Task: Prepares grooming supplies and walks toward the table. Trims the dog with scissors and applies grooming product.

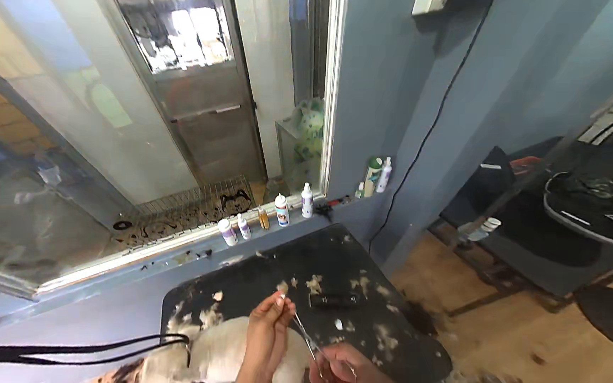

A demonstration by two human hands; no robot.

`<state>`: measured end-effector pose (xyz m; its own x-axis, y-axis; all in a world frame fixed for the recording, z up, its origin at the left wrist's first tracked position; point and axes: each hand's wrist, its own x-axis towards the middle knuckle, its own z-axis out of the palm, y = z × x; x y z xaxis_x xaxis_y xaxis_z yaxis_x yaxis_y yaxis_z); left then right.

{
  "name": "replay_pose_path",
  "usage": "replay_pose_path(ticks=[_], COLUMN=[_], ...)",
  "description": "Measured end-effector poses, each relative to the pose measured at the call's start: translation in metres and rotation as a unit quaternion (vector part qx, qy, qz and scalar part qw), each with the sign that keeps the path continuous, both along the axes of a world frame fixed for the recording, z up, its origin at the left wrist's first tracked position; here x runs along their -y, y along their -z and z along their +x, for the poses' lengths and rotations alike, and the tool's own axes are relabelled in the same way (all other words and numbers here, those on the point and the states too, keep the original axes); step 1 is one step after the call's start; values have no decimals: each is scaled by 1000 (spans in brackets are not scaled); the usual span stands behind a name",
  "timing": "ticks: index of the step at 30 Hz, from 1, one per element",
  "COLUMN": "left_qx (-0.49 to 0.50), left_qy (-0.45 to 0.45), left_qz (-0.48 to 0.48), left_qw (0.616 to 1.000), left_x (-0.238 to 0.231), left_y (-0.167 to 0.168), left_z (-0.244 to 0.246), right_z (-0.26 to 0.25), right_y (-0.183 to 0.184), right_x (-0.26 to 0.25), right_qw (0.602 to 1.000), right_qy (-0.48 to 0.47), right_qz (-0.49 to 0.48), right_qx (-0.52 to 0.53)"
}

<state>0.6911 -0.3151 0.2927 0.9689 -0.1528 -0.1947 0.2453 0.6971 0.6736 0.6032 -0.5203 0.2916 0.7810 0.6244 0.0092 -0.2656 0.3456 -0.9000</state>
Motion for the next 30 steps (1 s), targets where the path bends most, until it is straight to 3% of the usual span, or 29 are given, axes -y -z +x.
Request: replay_pose_path(ticks=[4,10,20,26,30], left_qx=[-34,-35,-69,-87,-80], left_qy=[31,77,80,98,36], left_qz=[-93,-99,-31,7,49], left_qw=[995,992,994,991,995], left_x=[1,-2,-6,-12,-17], left_y=[-7,-3,7,9,13], left_z=[-1,-6,-1,8,7], right_z=[0,4,17,24,36], right_y=[1,5,8,6,-3], right_x=[-5,-3,4,-1,3], right_qw=[997,995,997,996,990], right_qy=[-19,-34,-38,-28,-91], right_qz=[59,74,26,-61,-103], right_qx=[-36,-63,-67,-51,-44])
